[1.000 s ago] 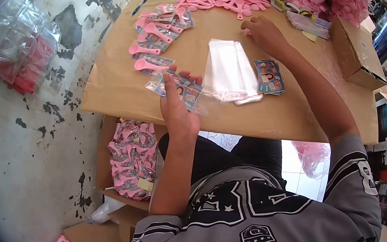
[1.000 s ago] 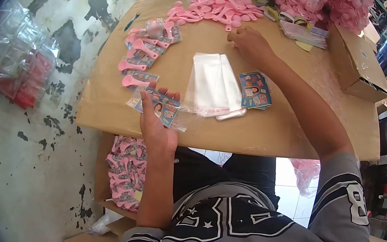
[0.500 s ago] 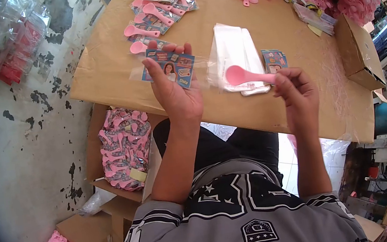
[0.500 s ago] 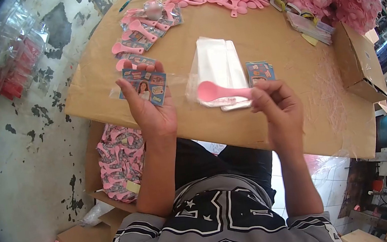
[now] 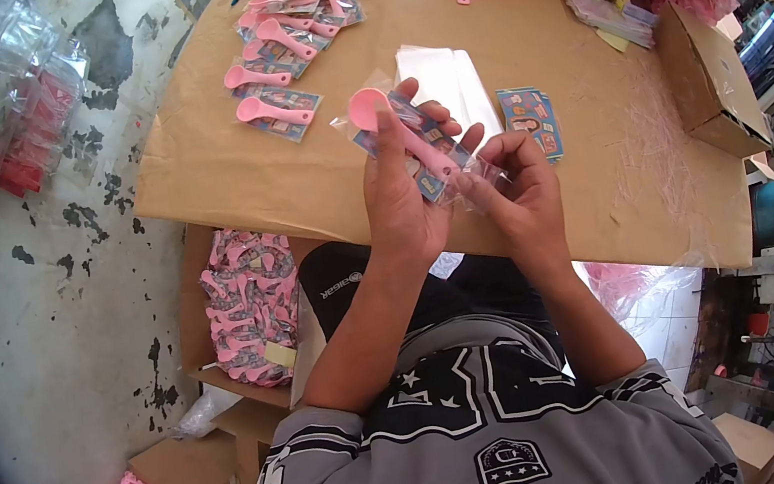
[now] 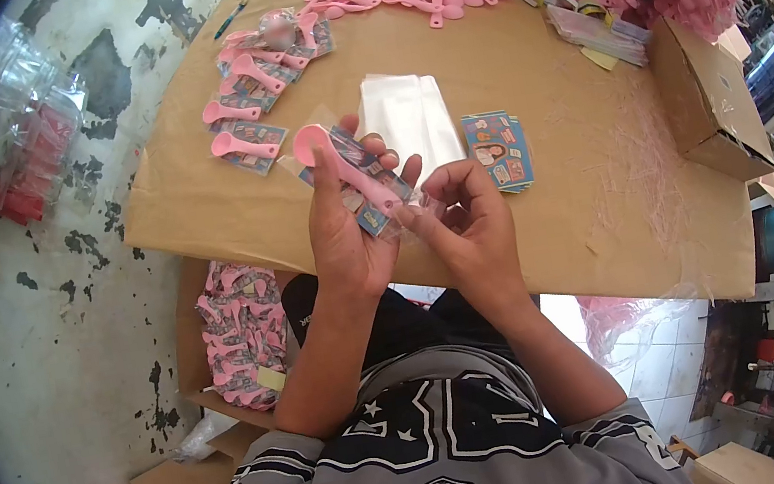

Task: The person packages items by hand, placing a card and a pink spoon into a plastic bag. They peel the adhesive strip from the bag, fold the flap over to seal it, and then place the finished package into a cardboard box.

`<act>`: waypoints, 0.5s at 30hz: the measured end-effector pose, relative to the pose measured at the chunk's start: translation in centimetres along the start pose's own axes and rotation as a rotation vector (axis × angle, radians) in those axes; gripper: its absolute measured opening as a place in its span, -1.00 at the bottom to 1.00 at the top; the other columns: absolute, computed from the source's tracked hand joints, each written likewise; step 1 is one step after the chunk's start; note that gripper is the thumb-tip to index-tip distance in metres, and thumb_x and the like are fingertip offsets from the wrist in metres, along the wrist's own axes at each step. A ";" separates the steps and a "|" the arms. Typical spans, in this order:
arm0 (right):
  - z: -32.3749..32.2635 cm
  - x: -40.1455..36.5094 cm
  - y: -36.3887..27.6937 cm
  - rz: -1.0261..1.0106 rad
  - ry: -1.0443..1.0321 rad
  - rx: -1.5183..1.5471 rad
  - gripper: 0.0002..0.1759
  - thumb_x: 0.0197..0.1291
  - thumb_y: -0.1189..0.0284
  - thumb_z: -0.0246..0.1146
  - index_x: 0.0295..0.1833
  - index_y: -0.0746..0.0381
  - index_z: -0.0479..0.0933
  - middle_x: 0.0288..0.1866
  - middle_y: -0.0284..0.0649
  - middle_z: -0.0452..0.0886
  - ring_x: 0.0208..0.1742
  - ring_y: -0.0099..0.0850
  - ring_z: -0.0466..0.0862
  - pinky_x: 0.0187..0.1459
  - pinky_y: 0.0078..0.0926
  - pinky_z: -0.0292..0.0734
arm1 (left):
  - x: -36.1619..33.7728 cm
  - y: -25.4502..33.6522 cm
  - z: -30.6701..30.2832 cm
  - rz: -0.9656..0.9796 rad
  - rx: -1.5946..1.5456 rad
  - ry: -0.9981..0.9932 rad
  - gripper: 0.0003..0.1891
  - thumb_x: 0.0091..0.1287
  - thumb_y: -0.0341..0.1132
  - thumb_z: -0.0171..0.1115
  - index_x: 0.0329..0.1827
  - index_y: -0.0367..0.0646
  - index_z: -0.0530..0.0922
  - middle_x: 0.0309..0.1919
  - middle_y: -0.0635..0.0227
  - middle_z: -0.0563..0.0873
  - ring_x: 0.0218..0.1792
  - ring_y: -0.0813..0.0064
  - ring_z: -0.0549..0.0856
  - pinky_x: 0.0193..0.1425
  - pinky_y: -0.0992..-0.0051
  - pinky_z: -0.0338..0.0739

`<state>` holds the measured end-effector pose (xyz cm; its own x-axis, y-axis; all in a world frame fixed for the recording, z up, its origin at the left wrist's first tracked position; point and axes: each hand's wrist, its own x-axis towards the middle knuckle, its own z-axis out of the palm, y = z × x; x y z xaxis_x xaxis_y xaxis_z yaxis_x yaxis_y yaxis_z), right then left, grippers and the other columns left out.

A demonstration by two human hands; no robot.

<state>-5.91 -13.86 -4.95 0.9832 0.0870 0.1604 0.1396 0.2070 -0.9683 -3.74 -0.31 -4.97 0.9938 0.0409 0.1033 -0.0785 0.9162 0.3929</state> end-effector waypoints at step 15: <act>-5.1 1.4 -4.0 -0.635 -0.068 -0.777 -0.65 0.29 0.48 0.42 0.18 0.04 0.79 0.53 -0.09 0.57 0.53 -0.01 0.46 0.46 -0.06 0.40 | 1.0 2.7 -0.1 -0.304 0.071 0.025 -0.46 0.69 -0.10 0.14 0.55 -0.27 0.34 0.47 0.03 0.54 0.50 0.19 0.55 0.61 0.06 0.50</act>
<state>-4.50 -19.55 -1.88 0.6946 0.2418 0.6775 0.6975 -0.4568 -0.5521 -2.91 2.30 -3.91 0.9742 -0.2200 -0.0506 0.2179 0.8578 0.4655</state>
